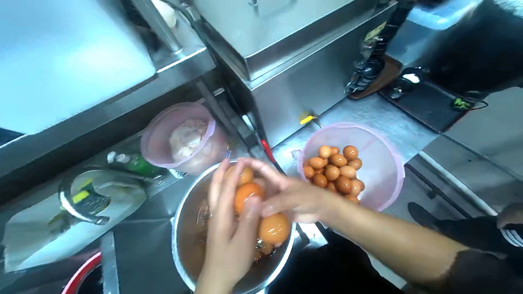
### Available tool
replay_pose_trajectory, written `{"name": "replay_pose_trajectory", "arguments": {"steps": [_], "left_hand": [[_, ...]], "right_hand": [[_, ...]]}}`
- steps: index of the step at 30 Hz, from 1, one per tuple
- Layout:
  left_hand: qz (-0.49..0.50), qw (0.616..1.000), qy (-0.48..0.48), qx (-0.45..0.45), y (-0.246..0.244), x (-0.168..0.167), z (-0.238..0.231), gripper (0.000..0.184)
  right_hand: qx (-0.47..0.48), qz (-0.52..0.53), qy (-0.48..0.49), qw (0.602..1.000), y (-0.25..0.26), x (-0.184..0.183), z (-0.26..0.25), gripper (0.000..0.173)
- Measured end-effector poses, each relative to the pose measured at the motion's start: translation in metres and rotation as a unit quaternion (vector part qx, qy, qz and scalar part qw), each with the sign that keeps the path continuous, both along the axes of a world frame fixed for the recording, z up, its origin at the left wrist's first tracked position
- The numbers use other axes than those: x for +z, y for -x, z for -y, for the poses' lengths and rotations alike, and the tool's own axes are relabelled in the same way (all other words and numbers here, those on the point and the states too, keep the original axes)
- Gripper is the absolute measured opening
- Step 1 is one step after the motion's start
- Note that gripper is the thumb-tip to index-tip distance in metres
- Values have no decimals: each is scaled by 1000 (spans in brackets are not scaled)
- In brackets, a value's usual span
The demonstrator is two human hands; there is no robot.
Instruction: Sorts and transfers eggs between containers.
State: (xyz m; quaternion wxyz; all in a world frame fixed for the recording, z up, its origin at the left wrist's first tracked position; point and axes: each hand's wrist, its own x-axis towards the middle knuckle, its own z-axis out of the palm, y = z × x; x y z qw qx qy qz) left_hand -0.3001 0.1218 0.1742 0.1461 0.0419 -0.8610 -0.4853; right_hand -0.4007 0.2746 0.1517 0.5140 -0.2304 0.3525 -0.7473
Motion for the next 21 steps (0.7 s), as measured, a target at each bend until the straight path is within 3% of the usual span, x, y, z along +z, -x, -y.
{"name": "replay_pose_trajectory", "arguments": {"steps": [4,9,13,17,21], "left_hand": [[51,991,6,-121,63,1,-56,58],[231,940,-11,-250,126,-30,-109,60],[387,884,-74,-251,146,-37,-127,56],[482,846,-135,-183,157,-33,-129,41],[515,846,-53,-123,162,-36,-141,67]], "right_hand": [[-41,-98,-85,991,54,8,-94,94],[-28,-84,-264,961,92,-23,-172,92],[3,-60,-370,927,99,-41,-176,88],[29,-23,-402,915,93,-49,-154,88],[23,-10,-448,894,79,-55,-129,50]]}}
